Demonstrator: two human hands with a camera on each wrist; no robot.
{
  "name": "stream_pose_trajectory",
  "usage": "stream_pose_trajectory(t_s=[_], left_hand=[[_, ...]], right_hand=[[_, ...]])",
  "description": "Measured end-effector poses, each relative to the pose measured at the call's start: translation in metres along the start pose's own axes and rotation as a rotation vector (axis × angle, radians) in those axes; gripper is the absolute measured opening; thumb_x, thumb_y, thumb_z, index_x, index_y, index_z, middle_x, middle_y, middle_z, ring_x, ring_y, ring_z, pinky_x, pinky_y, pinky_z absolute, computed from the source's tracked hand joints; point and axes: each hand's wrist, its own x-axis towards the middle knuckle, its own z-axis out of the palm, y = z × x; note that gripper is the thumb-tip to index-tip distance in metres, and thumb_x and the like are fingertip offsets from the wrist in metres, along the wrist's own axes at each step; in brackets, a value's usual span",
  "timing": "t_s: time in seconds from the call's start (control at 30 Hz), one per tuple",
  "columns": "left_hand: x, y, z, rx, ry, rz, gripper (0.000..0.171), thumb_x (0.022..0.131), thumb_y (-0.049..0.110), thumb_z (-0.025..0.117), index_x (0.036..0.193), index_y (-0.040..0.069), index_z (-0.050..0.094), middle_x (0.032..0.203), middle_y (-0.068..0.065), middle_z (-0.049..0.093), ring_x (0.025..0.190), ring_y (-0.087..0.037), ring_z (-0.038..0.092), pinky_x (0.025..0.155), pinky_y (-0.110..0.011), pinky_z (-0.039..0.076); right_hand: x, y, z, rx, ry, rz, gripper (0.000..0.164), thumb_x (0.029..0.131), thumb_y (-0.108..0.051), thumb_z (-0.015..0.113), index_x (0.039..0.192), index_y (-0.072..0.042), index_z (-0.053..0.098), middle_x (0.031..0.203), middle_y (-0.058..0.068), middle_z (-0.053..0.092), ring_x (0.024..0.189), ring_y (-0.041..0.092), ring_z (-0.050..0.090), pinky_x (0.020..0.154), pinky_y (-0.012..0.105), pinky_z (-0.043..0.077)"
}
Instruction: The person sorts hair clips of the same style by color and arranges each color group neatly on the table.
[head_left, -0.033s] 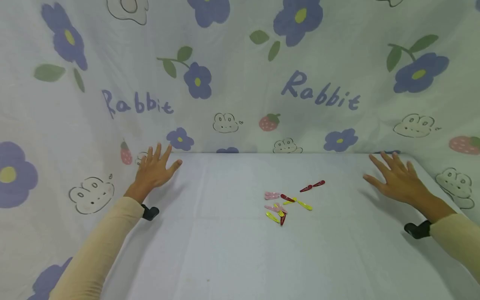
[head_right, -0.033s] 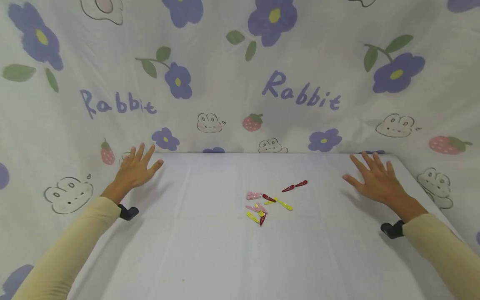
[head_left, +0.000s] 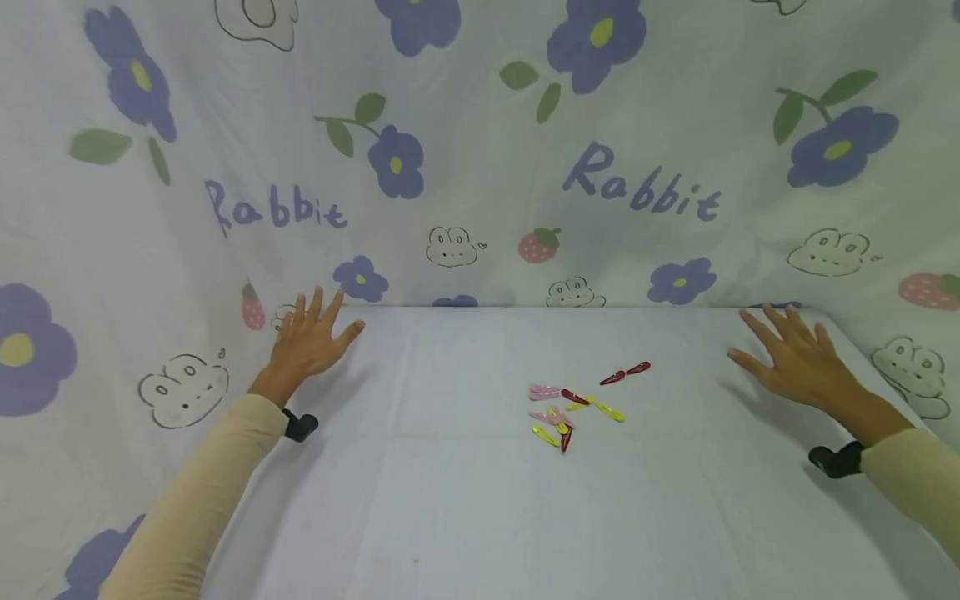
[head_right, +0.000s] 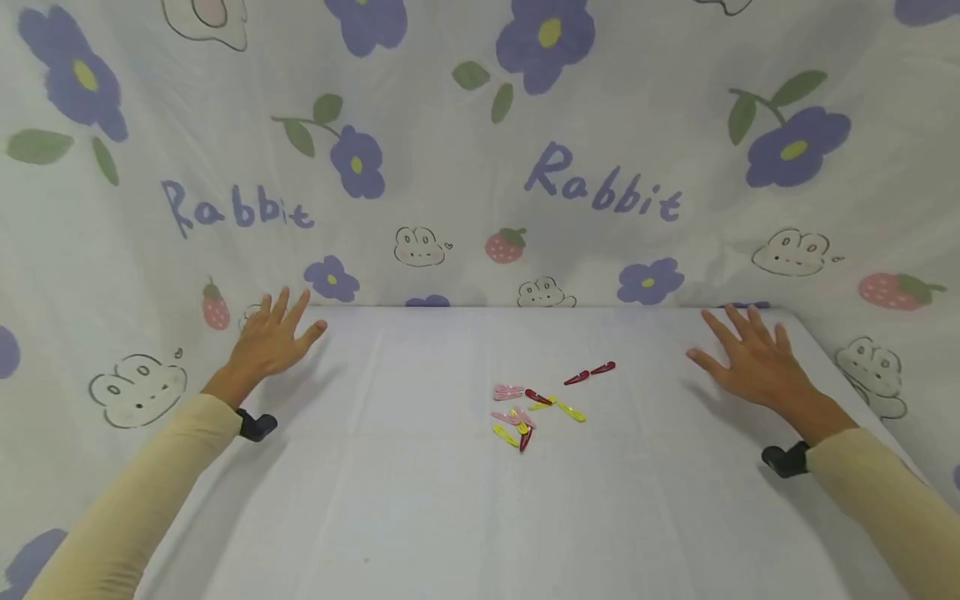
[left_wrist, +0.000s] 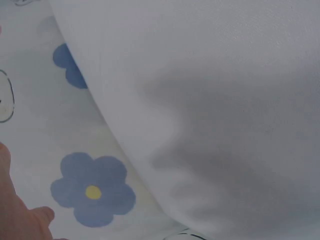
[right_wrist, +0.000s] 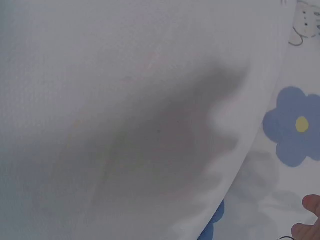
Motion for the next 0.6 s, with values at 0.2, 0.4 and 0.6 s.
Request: stream_pose_trajectory(t_s=[0.2, 0.4, 0.6], left_hand=[[-0.001, -0.004, 0.004, 0.005, -0.014, -0.012, 0.093, 0.094, 0.078, 0.023, 0.162, 0.017, 0.001, 0.165, -0.024, -0.008, 0.149, -0.054, -0.009, 0.115, -0.071, -0.002], [0.001, -0.001, 0.008, -0.008, -0.049, -0.017, 0.095, 0.093, 0.080, 0.021, 0.162, 0.019, -0.002, 0.165, -0.024, -0.008, 0.148, -0.056, -0.001, 0.114, -0.073, 0.004], [0.004, 0.009, 0.005, -0.035, -0.098, -0.036, 0.097, 0.091, 0.082, 0.021, 0.162, 0.021, -0.005, 0.166, -0.025, -0.004, 0.146, -0.059, 0.008, 0.110, -0.076, 0.011]], right_hand=[[0.000, 0.001, 0.007, 0.009, -0.046, 0.010, 0.081, 0.102, -0.057, 0.043, 0.161, -0.014, 0.010, 0.160, 0.034, 0.012, 0.144, 0.062, 0.000, 0.105, 0.081, 0.004], [-0.003, 0.001, 0.011, -0.020, -0.094, 0.055, 0.083, 0.101, -0.062, 0.039, 0.161, -0.012, 0.011, 0.160, 0.034, 0.012, 0.144, 0.061, 0.000, 0.105, 0.081, 0.005], [-0.004, -0.003, 0.009, 0.020, -0.095, 0.052, 0.079, 0.103, -0.059, 0.037, 0.160, -0.010, 0.014, 0.159, 0.034, 0.016, 0.145, 0.059, 0.002, 0.106, 0.080, 0.005]])
